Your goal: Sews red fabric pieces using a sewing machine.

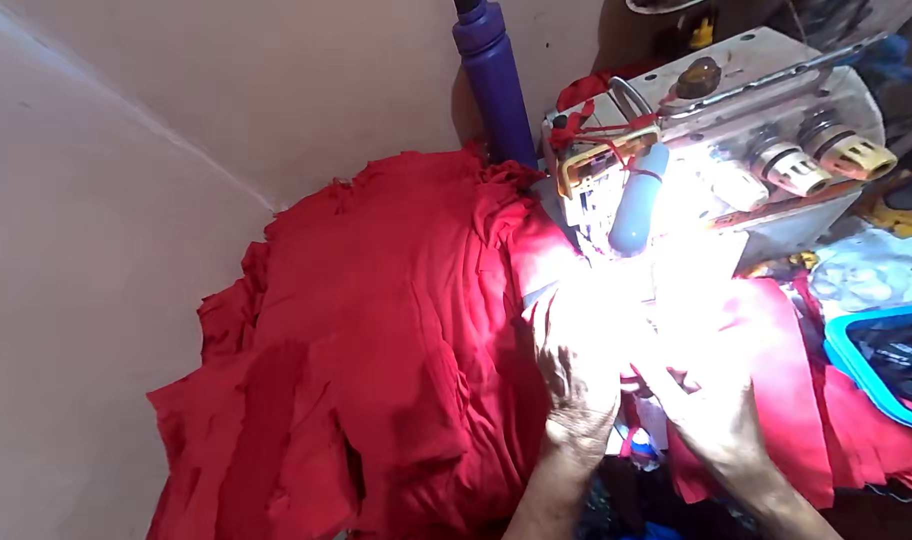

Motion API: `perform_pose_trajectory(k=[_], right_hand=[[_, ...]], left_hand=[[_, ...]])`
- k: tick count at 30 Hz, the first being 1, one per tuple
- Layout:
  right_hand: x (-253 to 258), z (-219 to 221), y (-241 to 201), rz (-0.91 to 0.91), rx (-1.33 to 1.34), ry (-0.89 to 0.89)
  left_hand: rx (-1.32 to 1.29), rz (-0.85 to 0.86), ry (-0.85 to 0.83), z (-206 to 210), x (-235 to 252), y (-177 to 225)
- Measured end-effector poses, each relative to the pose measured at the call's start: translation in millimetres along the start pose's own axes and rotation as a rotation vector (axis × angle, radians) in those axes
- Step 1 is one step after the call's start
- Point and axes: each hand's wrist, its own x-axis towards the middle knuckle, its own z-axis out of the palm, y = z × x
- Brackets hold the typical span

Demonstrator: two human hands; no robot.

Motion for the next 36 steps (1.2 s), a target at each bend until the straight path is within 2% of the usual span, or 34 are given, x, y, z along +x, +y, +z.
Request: perform_pose_trajectory(k=[4, 9, 11, 13, 16, 19, 22, 25, 27, 31, 36], right_hand=[[12, 4, 3, -0.017, 0.047, 0.025], [29, 4, 3, -0.127, -0.16, 0.034], [30, 1, 1, -0.144, -0.268, 0.03], [21, -4, 0, -0.178, -0.31, 0.021], [-9, -23, 2, -0.237, -0.375, -0.048], [-43, -47, 5, -0.331, -0.497, -0.127], [-73, -66, 15, -0.443, -0.606, -0.239], [-88, -72, 35, -0.613, -0.816, -0.262], [-93, -69, 51, -0.716, -0.912, -0.184], [-91, -68, 55, -0.735, -0.823, -0.159], [-99, -93, 45, -0.664, -0.651, -0.276]], left_hand=[[-0.026, -0.02, -0.046, -2, 11, 0], [-0.123, -0.109, -0.341, -16, 38, -14], [-0.074, -0.11, -0.411, -20, 54, -22], [0.009, -0.122, -0.413, -13, 79, -30], [0.118, -0.211, -0.511, -1, 120, -42], [-0.007, -0.172, -0.455, 10, 140, -87], [-0.302, -0.079, -0.451, 3, 142, -121], [-0.599, -0.149, -0.238, -18, 123, -117], [-0.592, -0.154, -0.086, -41, 88, -102], [-0.475, -0.108, -0.039, -88, -16, -79], [-0.568, -0.235, 0.002, -100, -110, -51]])
